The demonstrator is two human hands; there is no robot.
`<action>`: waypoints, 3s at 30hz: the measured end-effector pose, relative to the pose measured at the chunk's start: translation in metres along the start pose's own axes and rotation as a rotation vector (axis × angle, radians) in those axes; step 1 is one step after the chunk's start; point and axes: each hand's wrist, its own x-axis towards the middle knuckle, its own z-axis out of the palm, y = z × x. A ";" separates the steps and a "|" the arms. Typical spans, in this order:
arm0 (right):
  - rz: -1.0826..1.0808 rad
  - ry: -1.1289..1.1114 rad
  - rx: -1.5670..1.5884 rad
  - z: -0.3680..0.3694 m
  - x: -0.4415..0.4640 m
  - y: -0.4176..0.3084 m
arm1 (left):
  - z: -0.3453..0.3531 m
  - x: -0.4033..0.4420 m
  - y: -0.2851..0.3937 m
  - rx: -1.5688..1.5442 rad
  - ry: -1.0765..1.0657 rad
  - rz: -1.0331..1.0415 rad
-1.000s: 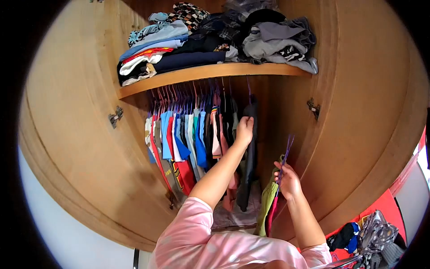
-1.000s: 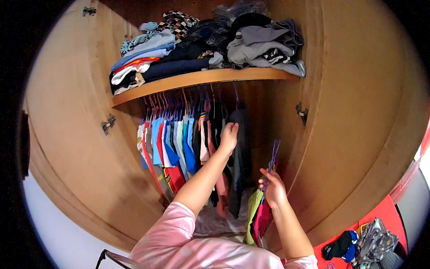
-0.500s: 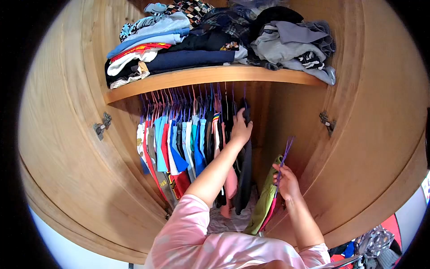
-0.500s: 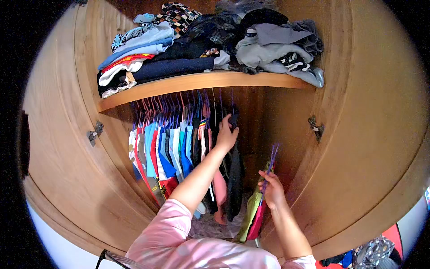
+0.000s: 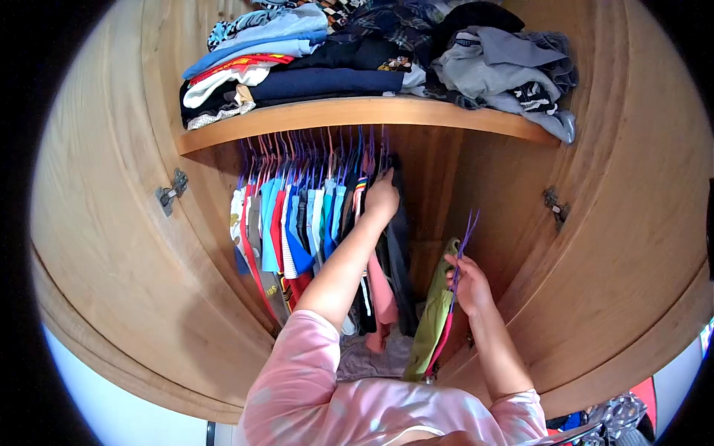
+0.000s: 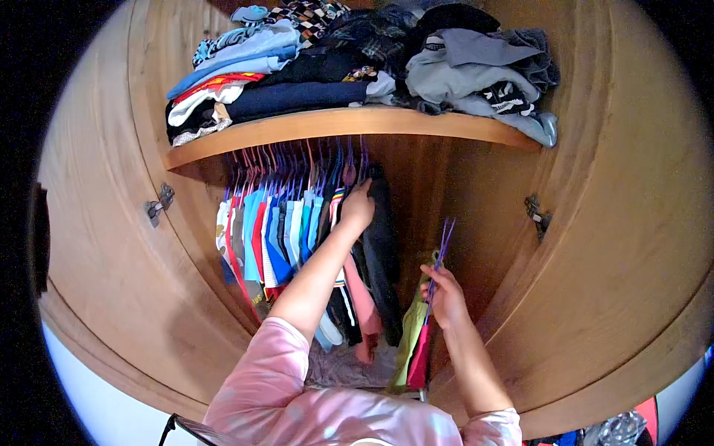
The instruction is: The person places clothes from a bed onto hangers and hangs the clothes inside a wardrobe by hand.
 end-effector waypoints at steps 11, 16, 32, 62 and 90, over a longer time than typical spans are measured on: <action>-0.053 -0.053 -0.038 0.023 0.009 -0.013 | -0.062 -0.042 0.015 0.136 -0.011 0.104; -0.051 -0.006 -0.017 0.023 0.019 -0.004 | -0.081 -0.111 0.038 -0.174 -0.101 0.291; -0.107 0.108 -0.377 0.046 0.025 0.021 | -0.007 -0.231 0.021 -1.248 -0.614 -0.426; -0.188 0.086 -0.229 0.029 -0.062 0.066 | 0.014 -0.236 0.062 -1.670 -0.673 -0.654; -0.234 0.026 -0.237 0.043 -0.008 0.016 | 0.009 -0.156 0.032 -1.389 -0.487 -0.430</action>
